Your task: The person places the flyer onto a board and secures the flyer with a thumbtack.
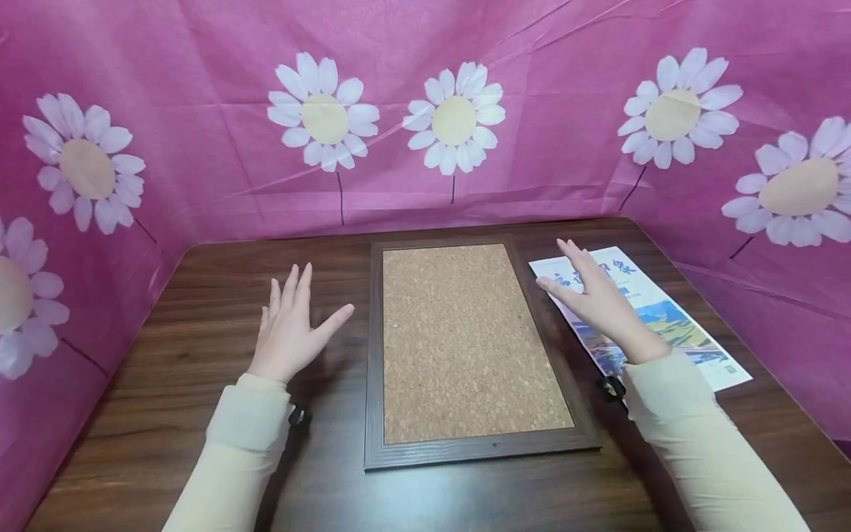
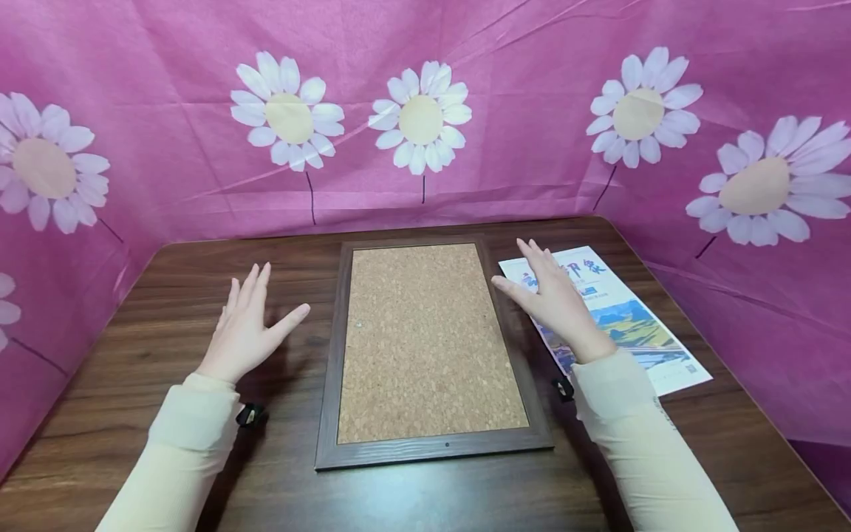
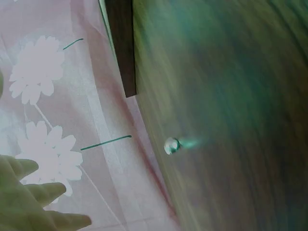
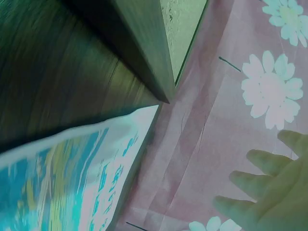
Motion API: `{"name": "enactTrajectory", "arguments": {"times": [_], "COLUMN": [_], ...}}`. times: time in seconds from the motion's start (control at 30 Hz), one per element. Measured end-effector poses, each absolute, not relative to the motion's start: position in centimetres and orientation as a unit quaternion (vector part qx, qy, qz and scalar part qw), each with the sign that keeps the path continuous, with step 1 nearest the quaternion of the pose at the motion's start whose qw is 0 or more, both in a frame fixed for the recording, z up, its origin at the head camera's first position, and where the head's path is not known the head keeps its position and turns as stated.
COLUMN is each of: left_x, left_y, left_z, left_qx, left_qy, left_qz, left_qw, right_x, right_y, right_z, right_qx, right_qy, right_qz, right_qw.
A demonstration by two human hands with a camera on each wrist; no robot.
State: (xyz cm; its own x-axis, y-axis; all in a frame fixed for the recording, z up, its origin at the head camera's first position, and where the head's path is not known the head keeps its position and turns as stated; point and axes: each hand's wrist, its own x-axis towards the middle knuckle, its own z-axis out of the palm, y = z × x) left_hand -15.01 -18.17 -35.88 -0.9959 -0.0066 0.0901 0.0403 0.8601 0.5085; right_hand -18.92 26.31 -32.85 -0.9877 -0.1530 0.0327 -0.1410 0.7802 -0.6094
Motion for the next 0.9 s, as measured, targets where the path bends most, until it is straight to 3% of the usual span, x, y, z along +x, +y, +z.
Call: {"name": "enactTrajectory", "arguments": {"times": [0.4,0.9], "left_x": [-15.4,-16.1], "left_y": [-17.4,-15.3], "left_z": [-35.7,-37.1], "left_qx": [-0.018,-0.017], "left_qy": [-0.911,-0.876], "left_qz": [-0.413,-0.478], "left_qw": [-0.008,-0.067], "right_x": [-19.1,-20.0], "right_y": [29.7,36.5], "right_z": [-31.0,-31.2], "right_qx": [-0.049,0.015], "right_qy": [0.919,0.909], "right_qz": [-0.39,-0.417], "right_qw": [-0.021,0.022]}}
